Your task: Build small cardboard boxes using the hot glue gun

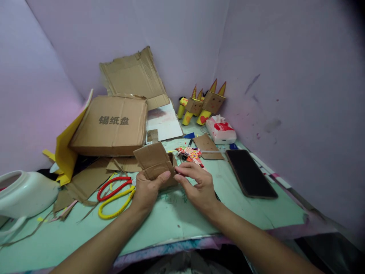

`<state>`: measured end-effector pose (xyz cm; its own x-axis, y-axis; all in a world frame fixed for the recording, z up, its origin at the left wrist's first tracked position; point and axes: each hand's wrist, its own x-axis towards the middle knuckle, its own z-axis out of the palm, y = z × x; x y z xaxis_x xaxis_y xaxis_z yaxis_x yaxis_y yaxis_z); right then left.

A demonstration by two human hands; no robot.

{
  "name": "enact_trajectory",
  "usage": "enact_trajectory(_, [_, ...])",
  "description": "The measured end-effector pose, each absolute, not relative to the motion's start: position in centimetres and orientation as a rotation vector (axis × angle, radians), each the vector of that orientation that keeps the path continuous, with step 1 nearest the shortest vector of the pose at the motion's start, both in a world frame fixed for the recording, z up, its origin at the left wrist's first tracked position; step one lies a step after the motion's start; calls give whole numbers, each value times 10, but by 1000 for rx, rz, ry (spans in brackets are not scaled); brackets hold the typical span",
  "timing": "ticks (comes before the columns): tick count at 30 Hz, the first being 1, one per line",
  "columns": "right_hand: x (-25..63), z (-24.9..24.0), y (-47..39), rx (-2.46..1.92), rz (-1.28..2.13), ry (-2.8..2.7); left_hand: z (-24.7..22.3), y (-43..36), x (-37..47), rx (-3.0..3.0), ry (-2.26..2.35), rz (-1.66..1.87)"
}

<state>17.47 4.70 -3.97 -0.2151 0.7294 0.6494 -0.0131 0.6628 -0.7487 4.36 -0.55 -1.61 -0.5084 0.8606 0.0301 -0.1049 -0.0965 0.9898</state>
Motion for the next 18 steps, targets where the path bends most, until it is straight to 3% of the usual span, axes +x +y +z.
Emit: enact_trajectory(18, [165,-46,38,-757,613,-1574,-27,-6,47,908,1418,1616])
